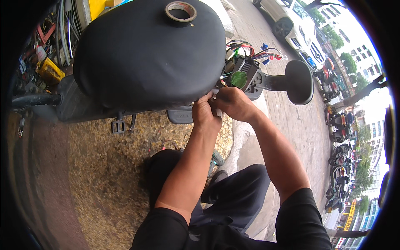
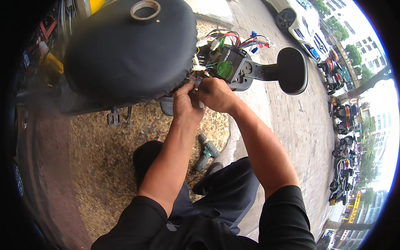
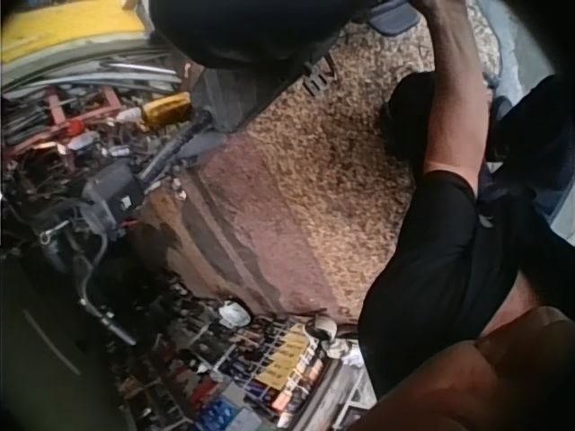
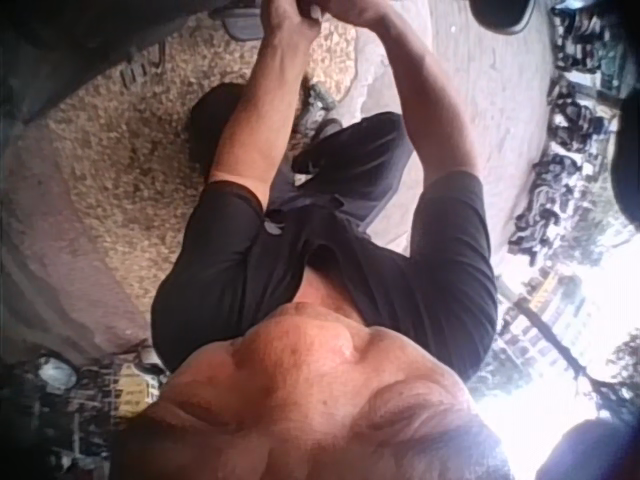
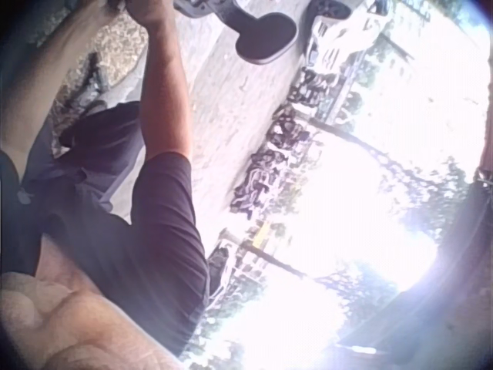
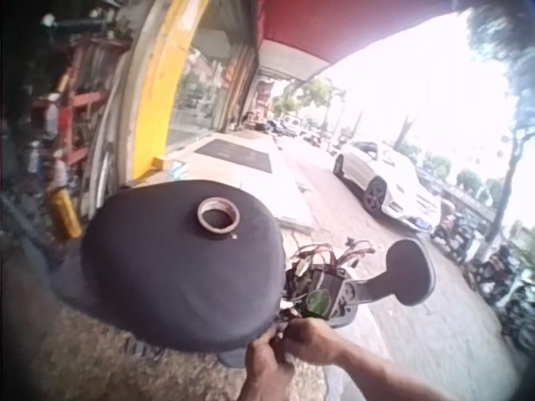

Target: The person repairs the wiring under the seat of an electric scooter. They use pliers to strip and twist wires, then wrap the connections with electrical tape. The work is performed in a workshop setting with tools and parts visible nearby.

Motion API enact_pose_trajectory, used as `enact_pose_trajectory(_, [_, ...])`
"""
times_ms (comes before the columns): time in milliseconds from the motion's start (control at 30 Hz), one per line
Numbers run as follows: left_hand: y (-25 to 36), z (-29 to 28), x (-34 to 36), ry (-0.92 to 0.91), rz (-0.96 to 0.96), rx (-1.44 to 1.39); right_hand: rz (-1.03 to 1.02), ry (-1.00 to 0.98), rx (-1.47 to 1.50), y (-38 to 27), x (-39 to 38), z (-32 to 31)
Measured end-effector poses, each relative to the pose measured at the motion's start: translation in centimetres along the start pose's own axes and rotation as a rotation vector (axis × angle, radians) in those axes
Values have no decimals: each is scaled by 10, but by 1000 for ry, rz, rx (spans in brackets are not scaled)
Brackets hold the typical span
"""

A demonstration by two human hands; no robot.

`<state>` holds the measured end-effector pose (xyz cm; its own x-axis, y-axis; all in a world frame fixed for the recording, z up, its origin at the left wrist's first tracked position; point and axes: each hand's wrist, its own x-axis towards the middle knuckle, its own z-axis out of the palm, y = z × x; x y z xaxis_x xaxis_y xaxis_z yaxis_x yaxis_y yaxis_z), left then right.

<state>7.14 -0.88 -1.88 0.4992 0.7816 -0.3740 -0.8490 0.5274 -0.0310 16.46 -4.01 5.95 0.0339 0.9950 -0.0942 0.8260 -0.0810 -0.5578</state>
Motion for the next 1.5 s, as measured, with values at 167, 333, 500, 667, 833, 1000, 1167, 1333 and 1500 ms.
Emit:
enact_pose_trajectory(167, [6, -6, 4, 92, 21, 268, -38, 34, -69, -1, -2, 6])
enact_pose_trajectory(333, [13, -8, 2, 76, 4, 247, -45, 71, -94, -1, -5, 8])
enact_pose_trajectory(500, [11, -8, 7, 147, 0, 309, -104, 133, -40, -23, -20, -8])
enact_pose_trajectory(667, [15, -11, 3, 139, 13, 402, -261, 397, 157, -81, -15, -67])
enact_pose_trajectory(833, [16, -3, -22, 205, 190, 578, -587, 426, -172, -148, 30, -76])
enact_pose_trajectory(1000, [36, 1, -55, -105, 345, 913, -620, 610, -68, -134, 18, -60])
enact_pose_trajectory(1167, [48, -4, -79, -441, 226, 930, -443, 717, 27, -57, -81, -14])
enact_pose_trajectory(1333, [35, -2, -80, -515, 236, 1000, -331, 609, -58, -12, -102, 47])
enact_pose_trajectory(1500, [37, -3, -80, -463, 239, 1020, -416, 705, 285, 6, -97, 44])
